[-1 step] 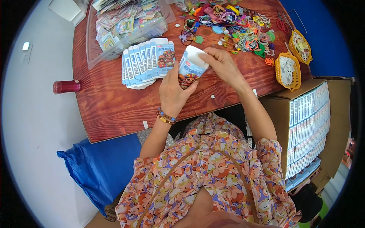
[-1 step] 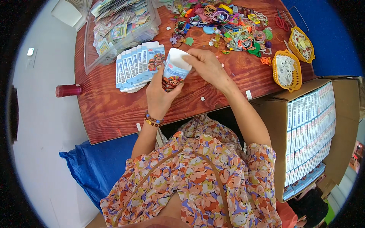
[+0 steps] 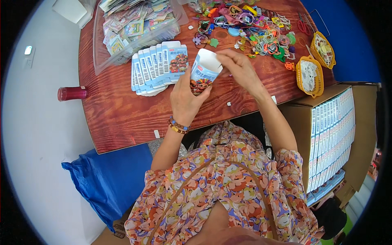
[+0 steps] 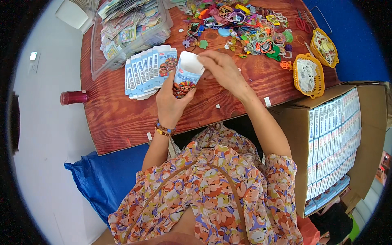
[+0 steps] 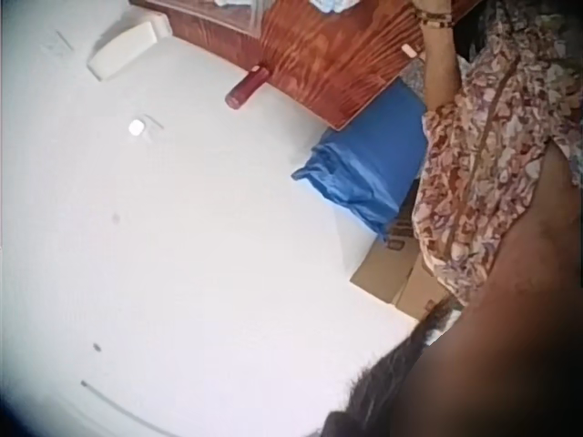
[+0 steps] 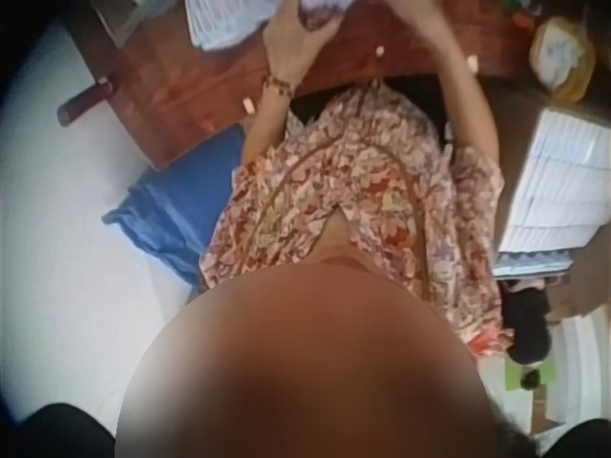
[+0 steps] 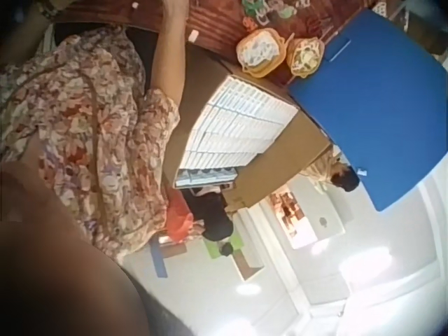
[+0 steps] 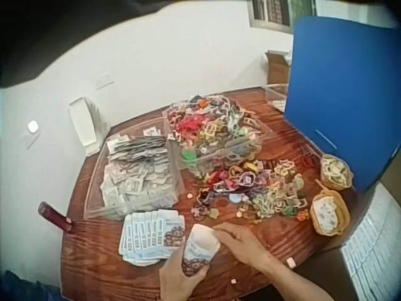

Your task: Manually fill small plastic containers with colorful toy parts and seal them with adhesive labels.

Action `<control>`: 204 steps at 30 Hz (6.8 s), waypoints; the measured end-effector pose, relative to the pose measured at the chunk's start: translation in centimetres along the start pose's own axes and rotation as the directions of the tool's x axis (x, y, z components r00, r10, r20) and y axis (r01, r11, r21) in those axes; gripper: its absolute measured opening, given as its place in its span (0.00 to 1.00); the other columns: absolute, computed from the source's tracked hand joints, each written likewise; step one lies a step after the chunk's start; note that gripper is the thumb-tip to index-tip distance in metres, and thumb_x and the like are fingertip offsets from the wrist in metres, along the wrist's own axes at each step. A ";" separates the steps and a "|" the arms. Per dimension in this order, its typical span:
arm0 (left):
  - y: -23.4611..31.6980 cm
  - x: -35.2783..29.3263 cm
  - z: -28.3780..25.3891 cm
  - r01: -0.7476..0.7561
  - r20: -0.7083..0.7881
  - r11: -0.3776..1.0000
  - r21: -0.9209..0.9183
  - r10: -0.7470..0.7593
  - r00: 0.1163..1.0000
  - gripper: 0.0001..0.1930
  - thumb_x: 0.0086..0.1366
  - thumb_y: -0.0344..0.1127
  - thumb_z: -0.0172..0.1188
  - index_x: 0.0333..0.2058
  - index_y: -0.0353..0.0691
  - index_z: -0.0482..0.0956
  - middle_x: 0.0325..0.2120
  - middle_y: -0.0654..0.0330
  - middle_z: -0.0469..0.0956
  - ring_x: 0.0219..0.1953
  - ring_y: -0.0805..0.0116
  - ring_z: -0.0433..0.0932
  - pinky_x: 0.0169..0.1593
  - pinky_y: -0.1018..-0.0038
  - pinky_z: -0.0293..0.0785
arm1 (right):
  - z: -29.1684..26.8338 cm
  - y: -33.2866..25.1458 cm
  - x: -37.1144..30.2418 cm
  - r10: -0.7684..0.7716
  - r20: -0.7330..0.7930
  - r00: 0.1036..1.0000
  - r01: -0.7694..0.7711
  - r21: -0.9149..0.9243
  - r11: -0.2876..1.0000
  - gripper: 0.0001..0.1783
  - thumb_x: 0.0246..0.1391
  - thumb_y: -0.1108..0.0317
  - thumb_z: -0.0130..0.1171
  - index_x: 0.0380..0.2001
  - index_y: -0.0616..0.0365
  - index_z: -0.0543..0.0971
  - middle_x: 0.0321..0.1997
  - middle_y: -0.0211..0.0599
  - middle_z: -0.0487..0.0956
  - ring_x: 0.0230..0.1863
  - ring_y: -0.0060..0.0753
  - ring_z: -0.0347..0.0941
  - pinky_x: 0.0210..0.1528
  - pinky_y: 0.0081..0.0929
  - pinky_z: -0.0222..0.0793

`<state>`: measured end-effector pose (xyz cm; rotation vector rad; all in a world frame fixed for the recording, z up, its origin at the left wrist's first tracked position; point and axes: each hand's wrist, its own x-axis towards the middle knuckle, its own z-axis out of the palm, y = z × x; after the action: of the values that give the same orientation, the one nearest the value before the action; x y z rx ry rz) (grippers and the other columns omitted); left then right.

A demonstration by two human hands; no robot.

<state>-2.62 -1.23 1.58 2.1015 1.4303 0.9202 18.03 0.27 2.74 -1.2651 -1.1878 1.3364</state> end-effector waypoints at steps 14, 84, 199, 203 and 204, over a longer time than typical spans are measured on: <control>1.4 -0.3 1.7 0.338 0.123 0.754 -0.563 -0.328 0.937 0.23 0.57 0.35 0.71 0.50 0.32 0.78 0.33 0.53 0.84 0.32 0.68 0.83 0.38 0.72 0.77 | 2.6 3.8 -3.3 -0.335 -0.233 0.913 0.335 -0.039 0.941 0.20 0.61 0.80 0.57 0.57 0.62 0.72 0.46 0.36 0.80 0.46 0.23 0.77 0.48 0.21 0.75; 2.1 -2.5 0.8 0.432 0.501 0.472 -0.769 0.024 0.865 0.28 0.65 0.21 0.59 0.63 0.40 0.66 0.51 0.58 0.76 0.48 0.74 0.78 0.49 0.75 0.78 | -2.6 -0.2 -8.1 -0.125 0.020 0.992 0.127 -0.146 0.981 0.16 0.61 0.76 0.58 0.52 0.62 0.80 0.50 0.36 0.82 0.49 0.23 0.78 0.51 0.22 0.74; 2.2 1.0 0.2 -0.002 -0.114 0.993 -0.115 -0.011 0.993 0.41 0.47 0.33 0.75 0.60 0.37 0.64 0.47 0.47 0.70 0.50 0.46 0.73 0.52 0.59 0.74 | 1.1 -4.2 -1.5 -0.751 -0.110 0.651 0.514 -0.664 0.543 0.10 0.52 0.84 0.64 0.36 0.61 0.79 0.33 0.39 0.81 0.32 0.27 0.77 0.35 0.21 0.71; 1.4 1.2 0.6 -0.033 -0.129 0.997 -0.069 0.024 0.991 0.42 0.48 0.33 0.75 0.60 0.36 0.64 0.48 0.46 0.70 0.50 0.45 0.72 0.52 0.59 0.73 | 1.2 -5.2 -1.6 -0.719 0.149 0.679 0.498 -0.813 0.302 0.08 0.51 0.80 0.65 0.34 0.59 0.81 0.47 0.41 0.79 0.48 0.39 0.76 0.40 0.27 0.72; 1.6 1.6 0.4 -0.015 -0.123 0.998 -0.066 0.007 0.992 0.42 0.48 0.33 0.75 0.61 0.36 0.64 0.49 0.46 0.70 0.51 0.46 0.72 0.53 0.58 0.73 | 0.9 -4.6 -1.9 -0.702 0.123 0.702 0.471 -0.819 0.327 0.07 0.53 0.77 0.64 0.36 0.59 0.81 0.53 0.41 0.77 0.55 0.38 0.72 0.45 0.28 0.71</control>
<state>-0.98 -0.36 2.82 2.0365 1.4278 1.1038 17.25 -1.08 7.56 -1.3014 -1.9289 -0.0350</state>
